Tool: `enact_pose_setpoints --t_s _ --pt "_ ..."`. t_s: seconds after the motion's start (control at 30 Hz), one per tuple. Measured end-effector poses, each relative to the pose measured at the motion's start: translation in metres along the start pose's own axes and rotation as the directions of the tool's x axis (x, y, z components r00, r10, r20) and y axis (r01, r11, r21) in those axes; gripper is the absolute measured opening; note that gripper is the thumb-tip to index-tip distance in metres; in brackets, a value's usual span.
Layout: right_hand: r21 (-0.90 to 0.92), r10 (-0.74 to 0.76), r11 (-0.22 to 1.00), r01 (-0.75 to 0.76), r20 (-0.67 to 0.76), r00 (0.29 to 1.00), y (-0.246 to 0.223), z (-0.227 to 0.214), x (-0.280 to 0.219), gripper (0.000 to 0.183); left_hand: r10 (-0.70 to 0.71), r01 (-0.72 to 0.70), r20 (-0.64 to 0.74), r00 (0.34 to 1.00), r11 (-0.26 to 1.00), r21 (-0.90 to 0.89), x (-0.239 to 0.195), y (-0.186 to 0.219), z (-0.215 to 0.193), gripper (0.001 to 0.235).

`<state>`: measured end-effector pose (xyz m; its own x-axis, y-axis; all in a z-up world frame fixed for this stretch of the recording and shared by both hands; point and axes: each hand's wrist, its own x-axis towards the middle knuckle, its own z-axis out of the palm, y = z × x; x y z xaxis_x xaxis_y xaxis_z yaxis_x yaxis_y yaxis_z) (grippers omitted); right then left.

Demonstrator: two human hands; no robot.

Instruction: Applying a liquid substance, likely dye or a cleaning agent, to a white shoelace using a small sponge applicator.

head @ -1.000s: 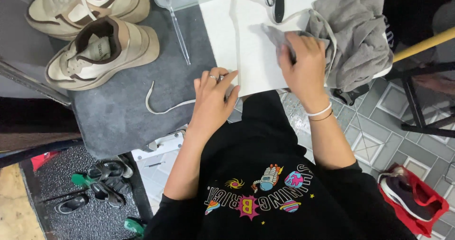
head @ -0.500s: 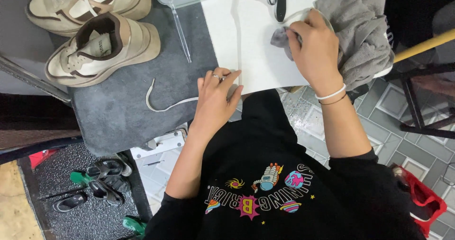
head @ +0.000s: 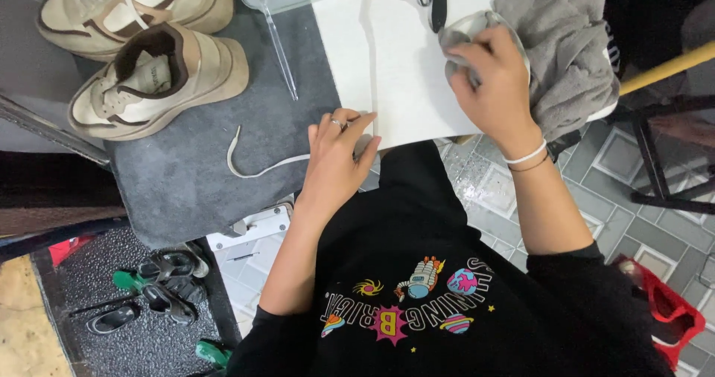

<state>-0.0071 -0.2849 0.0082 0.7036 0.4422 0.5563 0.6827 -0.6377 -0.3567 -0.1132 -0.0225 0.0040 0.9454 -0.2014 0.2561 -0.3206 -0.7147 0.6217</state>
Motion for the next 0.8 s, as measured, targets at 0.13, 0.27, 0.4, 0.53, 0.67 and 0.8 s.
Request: enact_pose_setpoints --t_s 0.13,0.27,0.4,0.53,0.67,0.8 --pt "0.216 0.146 0.968 -0.125 -0.088 0.985 -0.004 -0.007 0.005 0.011 -0.001 0.001 -0.009 1.000 1.000 0.005 -0.001 -0.003 0.003 0.032" --pt "0.373 0.290 0.885 -0.278 0.025 0.957 -0.007 -0.011 0.005 0.011 -0.002 0.002 0.005 1.000 1.000 -0.012 0.001 -0.002 0.004 0.032" --pt "0.432 0.317 0.833 -0.346 0.139 0.938 0.006 -0.012 0.002 0.006 -0.018 0.018 0.003 1.000 1.000 -0.004 0.000 -0.001 0.004 0.034" --pt "0.407 0.371 0.799 -0.442 0.243 0.896 0.000 -0.022 0.009 0.008 -0.018 0.018 0.005 1.000 1.000 -0.018 0.001 0.001 0.004 0.035" --pt "0.268 0.137 0.938 -0.219 0.293 0.946 0.004 -0.013 0.009 0.024 -0.012 0.012 0.001 1.000 1.000 -0.015 -0.001 -0.002 0.007 0.034" --pt "0.028 0.016 0.999 -0.023 0.224 0.975 0.002 0.004 0.008 0.019 -0.018 0.018 0.003 1.000 1.000 -0.024 -0.002 -0.002 0.006 0.034"
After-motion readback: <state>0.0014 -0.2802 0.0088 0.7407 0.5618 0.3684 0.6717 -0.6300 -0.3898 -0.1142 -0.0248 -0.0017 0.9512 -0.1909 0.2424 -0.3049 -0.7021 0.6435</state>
